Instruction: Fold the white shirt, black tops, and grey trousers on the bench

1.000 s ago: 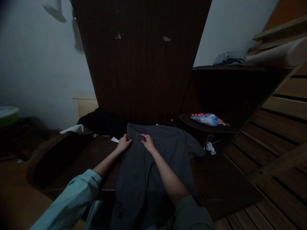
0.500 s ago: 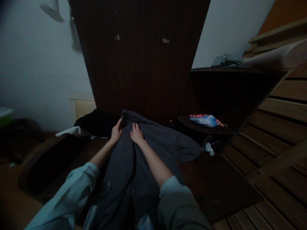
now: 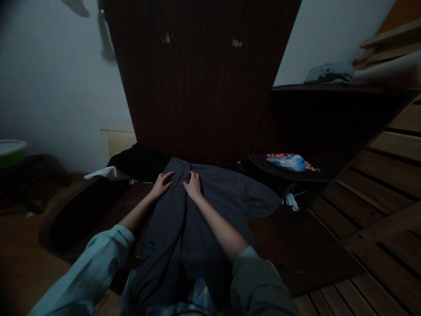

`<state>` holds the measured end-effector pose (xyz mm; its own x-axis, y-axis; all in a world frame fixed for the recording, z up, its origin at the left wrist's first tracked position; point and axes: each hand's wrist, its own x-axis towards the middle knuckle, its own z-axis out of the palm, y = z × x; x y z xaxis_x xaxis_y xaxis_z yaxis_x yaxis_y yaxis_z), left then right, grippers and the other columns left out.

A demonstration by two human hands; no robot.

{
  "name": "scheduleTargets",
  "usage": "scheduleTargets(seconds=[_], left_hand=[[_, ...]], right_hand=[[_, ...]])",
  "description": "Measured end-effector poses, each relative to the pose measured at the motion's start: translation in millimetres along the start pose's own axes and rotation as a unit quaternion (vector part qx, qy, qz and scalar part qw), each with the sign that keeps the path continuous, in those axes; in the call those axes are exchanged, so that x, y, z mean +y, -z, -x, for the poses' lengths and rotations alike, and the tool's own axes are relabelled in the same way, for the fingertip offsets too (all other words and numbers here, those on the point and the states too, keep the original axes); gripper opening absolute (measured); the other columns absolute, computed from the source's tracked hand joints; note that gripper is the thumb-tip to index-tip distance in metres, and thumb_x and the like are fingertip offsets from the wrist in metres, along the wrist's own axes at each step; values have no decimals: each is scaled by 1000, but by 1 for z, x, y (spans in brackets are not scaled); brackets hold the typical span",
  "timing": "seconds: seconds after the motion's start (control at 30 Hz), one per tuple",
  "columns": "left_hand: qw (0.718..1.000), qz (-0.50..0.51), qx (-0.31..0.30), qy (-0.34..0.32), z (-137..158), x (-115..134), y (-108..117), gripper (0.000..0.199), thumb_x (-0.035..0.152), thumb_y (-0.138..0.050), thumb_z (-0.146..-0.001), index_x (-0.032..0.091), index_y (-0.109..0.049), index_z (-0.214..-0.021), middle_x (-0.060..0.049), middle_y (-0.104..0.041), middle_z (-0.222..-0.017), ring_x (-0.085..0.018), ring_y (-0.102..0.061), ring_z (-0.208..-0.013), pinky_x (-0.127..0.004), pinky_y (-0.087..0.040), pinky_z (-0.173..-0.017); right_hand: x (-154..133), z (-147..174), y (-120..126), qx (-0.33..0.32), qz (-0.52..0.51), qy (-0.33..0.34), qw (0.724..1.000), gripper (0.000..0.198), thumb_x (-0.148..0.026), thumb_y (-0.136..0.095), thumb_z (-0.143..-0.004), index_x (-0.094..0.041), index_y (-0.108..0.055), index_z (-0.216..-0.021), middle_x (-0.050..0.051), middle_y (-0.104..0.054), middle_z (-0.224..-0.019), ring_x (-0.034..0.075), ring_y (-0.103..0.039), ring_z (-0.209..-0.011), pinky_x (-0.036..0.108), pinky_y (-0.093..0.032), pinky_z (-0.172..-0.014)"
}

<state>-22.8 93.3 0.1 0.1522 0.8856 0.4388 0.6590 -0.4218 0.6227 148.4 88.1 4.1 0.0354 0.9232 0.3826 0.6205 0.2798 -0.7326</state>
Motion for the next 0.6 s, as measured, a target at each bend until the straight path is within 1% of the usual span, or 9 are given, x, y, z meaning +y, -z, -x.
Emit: scheduleTargets(seconds=[0.03,0.1,0.2,0.27,0.33,0.37,0.43,0.5,0.6], left_hand=[[1000,0,-1,5,0,-1,0,42,16,-52,-74,20,-49,-116,-7,-45,-115,-17,-47,-108,-34,-34,-98],[1000,0,0,19,-1,-2,0,36,19,-52,-75,20,-53,-111,-6,-46,-111,-17,-48,-106,-34,-35,-97],[999,-1,0,37,-1,-3,-1,40,23,-55,-73,21,-52,-112,-5,-46,-110,-18,-49,-106,-33,-36,-96],[999,1,-8,39,-2,-2,-2,43,24,-57,-71,20,-52,-114,-6,-44,-114,-19,-47,-109,-33,-35,-97],[999,6,-16,38,-3,-3,-3,45,24,-58,-71,19,-51,-115,-7,-42,-118,-20,-46,-112,-32,-34,-98],[999,8,-19,39,-3,-3,-3,45,23,-58,-71,18,-51,-115,-7,-42,-120,-20,-45,-113,-32,-33,-99],[999,8,-21,40,-5,-4,-4,46,22,-58,-71,17,-51,-116,-8,-42,-122,-20,-45,-114,-32,-33,-99],[999,2,-21,40,-5,-5,-4,47,21,-57,-71,17,-50,-118,-9,-42,-123,-20,-44,-115,-32,-33,-99],[999,-8,-23,40,-5,-4,-3,48,21,-57,-72,18,-49,-119,-9,-43,-124,-21,-44,-115,-33,-33,-99]], right_hand=[[-1,9,4,-1,9,-23,1000,50,-23,-62,-65,-17,-46,-111,11,-52,-106,21,-55,-94,34,-43,-81],[-4,29,11,-29,40,-65,997,37,-30,-65,-62,-17,-53,-94,9,-59,-87,22,-59,-81,34,-45,-72],[-7,56,22,-114,38,-92,988,18,-30,-67,-60,-20,-52,-65,2,-58,-59,18,-58,-61,29,-44,-58],[-9,67,28,-185,-33,-126,974,16,-25,-63,-63,-20,-48,-59,-3,-52,-45,13,-54,-46,24,-42,-48],[-11,71,30,-227,-143,-182,946,13,-20,-57,-66,-20,-46,-61,-7,-47,-38,10,-48,-36,20,-39,-41],[-12,72,30,-225,-197,-210,931,12,-18,-55,-67,-20,-44,-62,-9,-45,-37,8,-46,-34,19,-38,-40],[-14,74,29,-184,-288,-255,904,12,-15,-52,-67,-20,-42,-62,-10,-44,-39,6,-45,-34,16,-38,-39],[-14,77,26,-151,-354,-289,877,11,-17,-51,-67,-20,-42,-62,-10,-45,-42,5,-45,-36,15,-38,-40],[-16,83,26,-166,-417,-307,839,12,-22,-54,-66,-20,-43,-63,-6,-51,-49,7,-51,-44,17,-41,-44]])
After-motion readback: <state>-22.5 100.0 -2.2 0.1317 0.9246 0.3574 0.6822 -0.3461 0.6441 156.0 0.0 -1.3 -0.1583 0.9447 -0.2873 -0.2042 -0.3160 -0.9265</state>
